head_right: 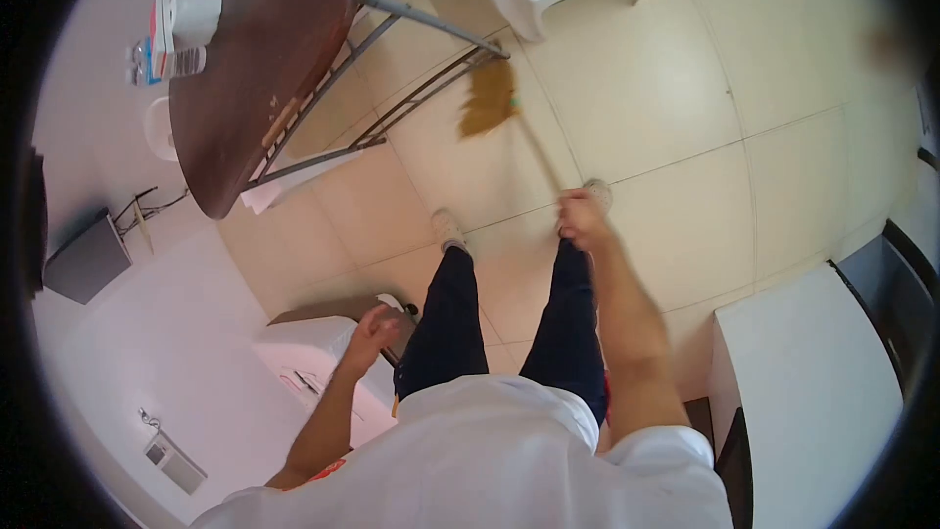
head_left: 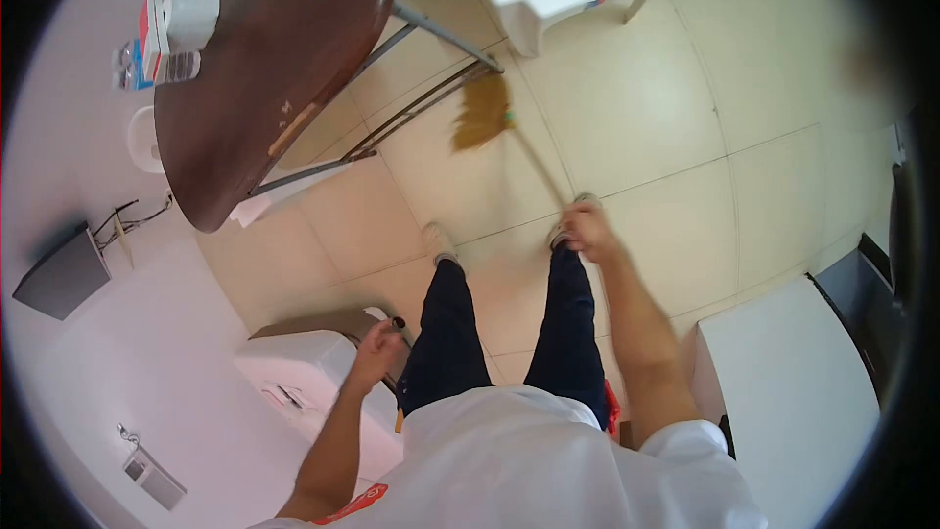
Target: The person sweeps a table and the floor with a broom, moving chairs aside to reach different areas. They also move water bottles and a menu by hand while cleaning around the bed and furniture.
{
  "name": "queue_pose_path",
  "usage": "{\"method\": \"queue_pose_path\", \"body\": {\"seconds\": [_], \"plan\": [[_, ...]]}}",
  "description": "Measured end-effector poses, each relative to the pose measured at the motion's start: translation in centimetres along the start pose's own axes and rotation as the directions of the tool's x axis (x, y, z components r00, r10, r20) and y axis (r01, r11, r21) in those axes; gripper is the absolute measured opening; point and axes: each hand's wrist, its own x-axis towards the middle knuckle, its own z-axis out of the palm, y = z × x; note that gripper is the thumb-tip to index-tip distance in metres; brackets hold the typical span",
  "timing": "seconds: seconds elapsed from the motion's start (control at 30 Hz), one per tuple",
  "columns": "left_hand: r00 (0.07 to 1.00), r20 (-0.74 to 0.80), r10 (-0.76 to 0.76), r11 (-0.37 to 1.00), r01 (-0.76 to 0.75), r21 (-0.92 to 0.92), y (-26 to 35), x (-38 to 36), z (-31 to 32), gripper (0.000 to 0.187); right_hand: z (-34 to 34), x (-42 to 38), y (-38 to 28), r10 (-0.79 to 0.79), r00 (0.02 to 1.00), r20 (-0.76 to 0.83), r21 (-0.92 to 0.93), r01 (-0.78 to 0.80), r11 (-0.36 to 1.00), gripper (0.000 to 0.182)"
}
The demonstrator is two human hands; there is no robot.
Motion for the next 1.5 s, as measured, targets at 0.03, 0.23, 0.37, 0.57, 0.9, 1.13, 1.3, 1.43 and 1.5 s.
{"method": "queue_pose_path", "body": {"seconds": [0.03, 0.23, 0.37, 0.57, 0.9, 1.13, 1.3, 1.43, 1.5], "plan": [[0.998, -0.038, -0.046, 0.998, 0.045, -0.034, -0.1, -0.2, -0.4, 0.047, -3.7, -2.8, -3.2, -0.103, 0.981, -0.166, -0.18, 0.072, 0.981, 0.014], [0.98, -0.051, 0.192, 0.964, -0.179, 0.194, 7.7, 2.1, 3.2, 0.046, -15.3, -12.9, -11.5, -0.285, 0.782, -0.554, -0.048, 0.312, 0.949, 0.019], [0.96, 0.03, 0.278, 0.947, -0.269, -0.173, 21.3, 5.8, 10.4, 0.045, -11.0, -17.9, -10.4, -0.342, 0.782, -0.521, 0.09, 0.45, 0.889, 0.019], [0.899, 0.292, 0.327, 0.713, -0.032, -0.7, 37.9, 17.9, 21.3, 0.072, -3.3, -17.2, -12.5, -0.107, 0.986, -0.128, 0.224, 0.134, 0.965, 0.022], [0.928, 0.346, 0.137, 0.232, 0.31, -0.922, 54.2, 30.0, 31.5, 0.101, -5.6, -12.8, -15.0, -0.261, 0.665, -0.699, -0.122, 0.249, 0.961, 0.025], [0.971, 0.172, 0.164, 0.104, 0.157, -0.982, 54.9, 32.4, 32.7, 0.093, -13.7, -22.6, -25.1, -0.103, 0.693, -0.713, 0.246, 0.386, 0.889, 0.02], [0.975, 0.181, 0.131, 0.147, 0.161, -0.976, 50.2, 31.7, 30.7, 0.081, -21.4, -22.2, -30.7, -0.212, 0.696, -0.686, -0.225, 0.074, 0.972, 0.018], [0.961, 0.251, 0.114, 0.146, 0.234, -0.961, 46.3, 29.3, 30.9, 0.074, -21.1, -21.5, -38.9, -0.279, 0.722, -0.634, -0.322, 0.082, 0.943, 0.017], [0.96, 0.269, 0.082, 0.111, 0.259, -0.959, 45.1, 28.1, 31.6, 0.072, -20.1, -21.2, -42.3, -0.305, 0.69, -0.656, -0.308, 0.124, 0.943, 0.014]]}}
